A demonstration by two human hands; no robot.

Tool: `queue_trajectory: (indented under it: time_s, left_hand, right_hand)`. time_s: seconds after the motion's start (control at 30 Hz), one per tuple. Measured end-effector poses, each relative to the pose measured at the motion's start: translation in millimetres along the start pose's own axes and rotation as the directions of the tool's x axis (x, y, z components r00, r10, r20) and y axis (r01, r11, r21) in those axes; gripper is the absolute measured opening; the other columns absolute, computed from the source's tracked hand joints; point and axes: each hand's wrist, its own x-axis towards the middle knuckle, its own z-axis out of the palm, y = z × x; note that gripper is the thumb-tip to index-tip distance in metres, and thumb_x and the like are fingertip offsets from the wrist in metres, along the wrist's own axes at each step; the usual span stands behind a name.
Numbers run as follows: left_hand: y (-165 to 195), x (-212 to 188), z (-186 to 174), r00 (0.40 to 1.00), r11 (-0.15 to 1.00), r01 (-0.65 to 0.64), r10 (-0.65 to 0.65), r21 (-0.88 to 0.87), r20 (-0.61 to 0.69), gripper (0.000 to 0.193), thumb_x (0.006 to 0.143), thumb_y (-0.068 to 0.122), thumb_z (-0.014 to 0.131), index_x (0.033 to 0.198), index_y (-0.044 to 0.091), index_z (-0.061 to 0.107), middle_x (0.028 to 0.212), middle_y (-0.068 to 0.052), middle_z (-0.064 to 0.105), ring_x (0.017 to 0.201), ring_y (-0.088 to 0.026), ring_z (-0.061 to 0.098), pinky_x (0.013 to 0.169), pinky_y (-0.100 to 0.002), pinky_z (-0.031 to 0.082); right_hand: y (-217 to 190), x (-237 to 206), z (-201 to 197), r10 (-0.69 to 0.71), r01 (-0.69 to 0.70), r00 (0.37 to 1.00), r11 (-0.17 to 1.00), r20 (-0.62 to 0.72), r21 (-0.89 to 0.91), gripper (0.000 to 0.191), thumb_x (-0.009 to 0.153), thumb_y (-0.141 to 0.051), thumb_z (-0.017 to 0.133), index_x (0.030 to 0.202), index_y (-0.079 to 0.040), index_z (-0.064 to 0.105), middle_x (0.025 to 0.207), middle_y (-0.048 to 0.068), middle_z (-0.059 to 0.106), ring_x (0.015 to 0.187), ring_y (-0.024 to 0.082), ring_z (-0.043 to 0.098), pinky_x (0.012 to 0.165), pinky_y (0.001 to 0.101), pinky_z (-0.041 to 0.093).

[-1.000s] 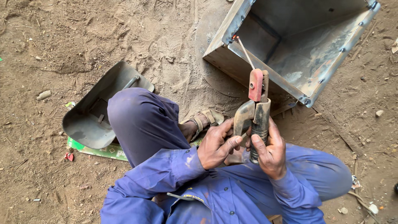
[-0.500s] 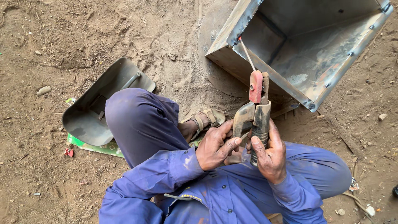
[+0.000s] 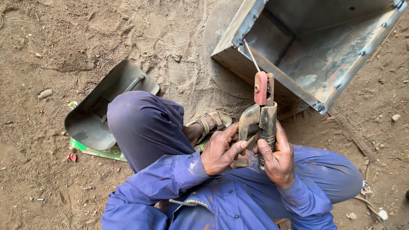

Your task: The person sits on the ground and arc-welds the seams of an open metal box using an electrode holder, striking an arc that produces sparks and smoke along the box edges. They periodically reposition the welding rod in the holder and continue welding different joints of the box.

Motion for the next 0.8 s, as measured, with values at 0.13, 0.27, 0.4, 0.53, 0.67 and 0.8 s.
queue_trajectory:
  time_s: [0.13,0.27,0.4,0.53,0.67,0.8]
  left_hand:
    - [-2.8,0.0,0.3,1.0,1.0,0.025,-0.025,-0.014,-0.004,0.053,0.102,0.025,0.06,0.148,0.001,0.048,0.073,-0.005,0.068,0.056,-0.01,0.061,0.054,-0.027,0.052]
    - [-5.7,1.3,0.4,1.0,1.0,0.015,-0.015,-0.001,-0.012,0.054,0.103,0.026,0.061,0.149,0.001,0.048,0.073,-0.005,0.068,0.057,-0.01,0.062,0.055,-0.027,0.052]
    - [-6.3,0.9,0.5,1.0,1.0,0.025,-0.025,0.006,-0.01,0.054,0.103,0.027,0.061,0.148,0.001,0.049,0.072,-0.005,0.067,0.057,-0.01,0.061,0.055,-0.027,0.052]
    - [-4.8,0.7,0.9,1.0,0.999,0.027,-0.027,-0.017,-0.01,0.055,0.102,0.026,0.06,0.149,0.002,0.047,0.073,-0.004,0.068,0.057,-0.01,0.062,0.055,-0.027,0.052]
    - [-2.6,-0.5,1.7,0.999,0.998,0.045,-0.046,-0.032,-0.017,0.055,0.101,0.023,0.061,0.15,0.002,0.048,0.074,-0.005,0.067,0.058,-0.01,0.06,0.055,-0.028,0.052]
    - [-2.7,1.2,-0.5,1.0,1.0,-0.003,0.003,0.019,-0.011,0.052,0.102,0.022,0.06,0.149,0.002,0.048,0.073,-0.005,0.068,0.059,-0.01,0.063,0.056,-0.027,0.053]
  right_hand:
    - [-0.4,1.1,0.7,-0.005,0.005,1.0,1.0,-0.005,-0.02,0.062,0.101,-0.022,0.06,0.154,0.003,0.04,0.091,0.003,0.066,0.073,0.01,0.06,0.067,0.027,0.054]
    - [-0.5,2.2,1.3,-0.008,0.008,1.0,0.999,-0.009,-0.038,0.061,0.101,-0.022,0.06,0.154,0.002,0.041,0.09,0.003,0.065,0.072,0.01,0.06,0.066,0.0271,0.054]
    - [-0.2,2.3,1.3,-0.002,0.001,1.0,0.999,-0.009,-0.047,0.06,0.101,-0.021,0.06,0.153,0.002,0.041,0.09,0.003,0.066,0.071,0.01,0.06,0.065,0.0272,0.054]
    - [1.5,1.4,0.2,0.005,-0.005,1.0,1.0,-0.003,-0.027,0.061,0.101,-0.02,0.06,0.154,0.002,0.04,0.092,0.003,0.066,0.072,0.01,0.061,0.065,0.0271,0.054]
    - [4.7,1.2,-1.2,0.013,-0.013,1.0,1.0,-0.004,-0.022,0.061,0.101,-0.02,0.06,0.154,0.002,0.04,0.092,0.003,0.069,0.073,0.01,0.063,0.066,0.0274,0.056]
    - [7.6,1.9,-1.0,0.009,-0.01,1.0,0.998,-0.013,-0.06,0.061,0.1,-0.02,0.061,0.153,0.002,0.041,0.095,0.004,0.069,0.073,0.01,0.064,0.066,0.0278,0.056]
